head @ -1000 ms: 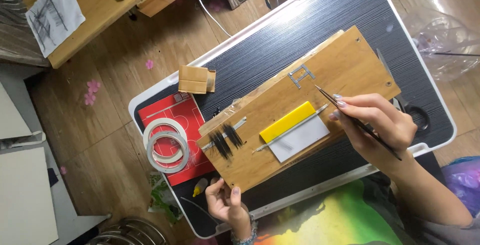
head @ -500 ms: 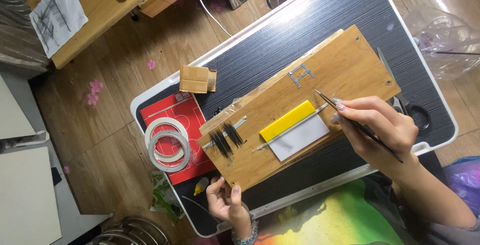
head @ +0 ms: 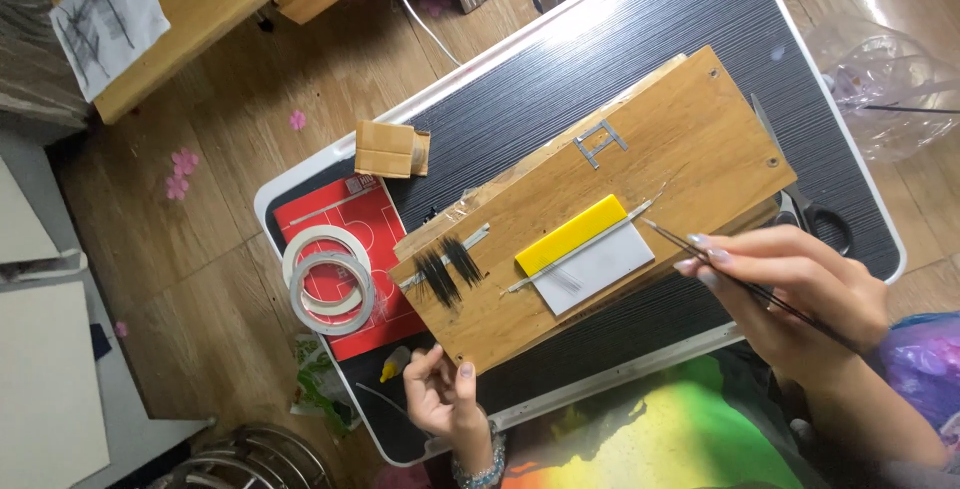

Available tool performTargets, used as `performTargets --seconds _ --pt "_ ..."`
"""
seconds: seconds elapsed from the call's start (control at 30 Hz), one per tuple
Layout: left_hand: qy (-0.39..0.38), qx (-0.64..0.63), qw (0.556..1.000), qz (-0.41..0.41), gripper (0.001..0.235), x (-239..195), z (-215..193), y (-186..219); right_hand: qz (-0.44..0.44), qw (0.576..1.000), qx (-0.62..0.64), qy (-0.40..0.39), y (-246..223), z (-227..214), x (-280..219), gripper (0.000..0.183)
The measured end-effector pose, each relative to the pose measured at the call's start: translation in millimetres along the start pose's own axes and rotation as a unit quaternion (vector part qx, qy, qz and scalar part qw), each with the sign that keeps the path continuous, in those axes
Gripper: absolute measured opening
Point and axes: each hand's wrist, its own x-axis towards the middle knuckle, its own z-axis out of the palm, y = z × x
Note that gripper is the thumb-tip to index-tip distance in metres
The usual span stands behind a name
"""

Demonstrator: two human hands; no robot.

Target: The person uses tweezers to pick up individual strands of black hair extensions from a wooden board and places them onto a white paper strip. The person repeats this process, moving strands from the board to the paper strip.

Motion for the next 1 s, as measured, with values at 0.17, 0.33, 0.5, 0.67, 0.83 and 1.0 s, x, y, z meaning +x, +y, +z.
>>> performTargets --seconds 0.17,0.33,0.5,0.67,0.83,1.0 --pt "-0.007 0.017 0.999 0.036 0.026 6 6 23 -0.017 0.998 0.052 -0.042 20 -10 -25 0.015" --pt "0.022 0.082 0.991 0.106 0.028 8 9 41 -0.058 0.989 0.131 -0.033 42 -10 -47 0.016" --pt "-0.007 0.127 0.938 0.323 0.026 22 18 59 -0.102 0.959 0.211 -0.162 53 -17 -47 0.037" --pt "-0.131 0.189 0.910 0.346 0.029 32 38 82 -0.019 0.985 0.121 -0.121 29 10 -50 0.023" --pt "-0.180 0.171 0.905 0.345 0.027 40 60 91 -0.023 0.982 0.147 -0.113 47 24 -47 0.019" --pt "-0.206 0.186 0.906 0.319 0.036 43 65 87 -0.044 0.964 0.208 -0.159 60 29 -47 0.027"
